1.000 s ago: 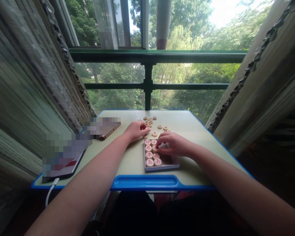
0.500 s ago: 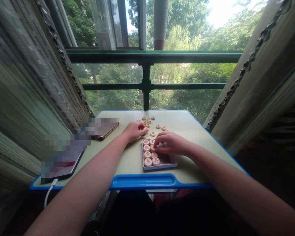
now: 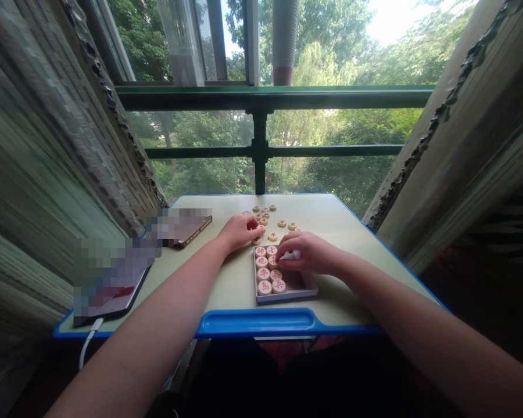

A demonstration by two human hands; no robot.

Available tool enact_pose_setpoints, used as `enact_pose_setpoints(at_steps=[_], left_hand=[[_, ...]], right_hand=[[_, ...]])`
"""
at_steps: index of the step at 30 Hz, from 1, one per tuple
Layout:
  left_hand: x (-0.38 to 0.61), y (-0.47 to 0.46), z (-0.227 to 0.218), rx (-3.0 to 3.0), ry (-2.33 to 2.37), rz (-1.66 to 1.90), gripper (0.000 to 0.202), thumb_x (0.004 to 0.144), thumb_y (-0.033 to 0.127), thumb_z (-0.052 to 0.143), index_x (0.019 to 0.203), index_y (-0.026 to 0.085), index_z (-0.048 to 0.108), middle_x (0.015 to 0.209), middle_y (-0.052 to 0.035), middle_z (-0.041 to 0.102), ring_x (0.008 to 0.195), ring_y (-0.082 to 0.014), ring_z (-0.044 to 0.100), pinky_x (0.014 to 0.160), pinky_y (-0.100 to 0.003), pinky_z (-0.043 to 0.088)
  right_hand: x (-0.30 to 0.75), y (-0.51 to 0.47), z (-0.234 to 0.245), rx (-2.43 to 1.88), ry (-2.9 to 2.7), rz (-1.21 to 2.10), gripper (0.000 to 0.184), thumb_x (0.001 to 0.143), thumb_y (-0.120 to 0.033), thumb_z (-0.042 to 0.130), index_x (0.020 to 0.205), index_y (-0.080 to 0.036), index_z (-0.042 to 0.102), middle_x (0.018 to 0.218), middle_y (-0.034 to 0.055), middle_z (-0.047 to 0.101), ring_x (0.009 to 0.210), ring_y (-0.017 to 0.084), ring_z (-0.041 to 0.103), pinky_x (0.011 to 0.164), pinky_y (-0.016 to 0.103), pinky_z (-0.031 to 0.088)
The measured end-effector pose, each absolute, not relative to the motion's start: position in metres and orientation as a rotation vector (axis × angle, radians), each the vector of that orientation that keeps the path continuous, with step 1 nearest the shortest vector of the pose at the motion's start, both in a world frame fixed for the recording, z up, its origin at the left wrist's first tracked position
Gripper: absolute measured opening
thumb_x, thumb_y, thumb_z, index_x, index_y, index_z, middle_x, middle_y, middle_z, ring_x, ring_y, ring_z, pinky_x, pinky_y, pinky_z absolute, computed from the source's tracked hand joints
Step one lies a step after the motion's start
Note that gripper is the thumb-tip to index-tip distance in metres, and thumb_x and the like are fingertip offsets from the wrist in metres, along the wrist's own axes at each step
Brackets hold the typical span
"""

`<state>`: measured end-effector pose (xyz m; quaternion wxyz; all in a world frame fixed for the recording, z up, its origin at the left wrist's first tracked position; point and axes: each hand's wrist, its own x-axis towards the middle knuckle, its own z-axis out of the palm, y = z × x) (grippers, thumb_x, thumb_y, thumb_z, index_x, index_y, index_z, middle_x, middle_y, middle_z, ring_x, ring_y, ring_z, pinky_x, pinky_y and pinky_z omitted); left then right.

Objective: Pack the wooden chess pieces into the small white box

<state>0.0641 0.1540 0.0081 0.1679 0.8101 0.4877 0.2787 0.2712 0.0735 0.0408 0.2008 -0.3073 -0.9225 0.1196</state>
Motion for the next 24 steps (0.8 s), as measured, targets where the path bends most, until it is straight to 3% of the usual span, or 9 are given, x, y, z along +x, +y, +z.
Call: enact_pose_setpoints(at_steps=[11, 18, 24], left_hand=[[0.070, 0.139, 0.024, 2.079, 1.247, 0.950, 0.037, 0.060, 0.046, 0.069, 0.076, 0.013, 0.065, 0.074, -0.0046, 0.066, 0.066, -0.0139, 0.057, 0.061, -0.026, 0.045], [0.077, 0.133, 0.027, 1.735, 1.036, 0.902, 0.040, 0.051, 0.035, 0.079, 0.078, 0.010, 0.062, 0.074, -0.0046, 0.065, 0.067, -0.0135, 0.059, 0.063, -0.029, 0.047], [0.078, 0.131, 0.030, 1.583, 0.898, 0.897, 0.039, 0.051, 0.030, 0.080, 0.081, 0.011, 0.064, 0.080, -0.0081, 0.068, 0.076, -0.0169, 0.063, 0.069, -0.030, 0.048]], right_hand=[[0.276, 0.080, 0.038, -0.924, -2.364, 0.266, 0.010, 0.077, -0.020, 0.058, 0.079, -0.016, 0.067, 0.078, 0.0048, 0.062, 0.067, 0.012, 0.055, 0.064, 0.024, 0.044], [0.282, 0.100, 0.026, -1.003, -2.232, 0.135, 0.013, 0.076, -0.018, 0.058, 0.087, -0.017, 0.064, 0.076, 0.0027, 0.062, 0.064, 0.011, 0.052, 0.063, 0.024, 0.043], [0.277, 0.095, 0.027, -0.944, -2.255, 0.125, 0.015, 0.077, -0.021, 0.059, 0.092, -0.019, 0.063, 0.076, 0.0024, 0.061, 0.066, 0.012, 0.052, 0.063, 0.024, 0.043]])
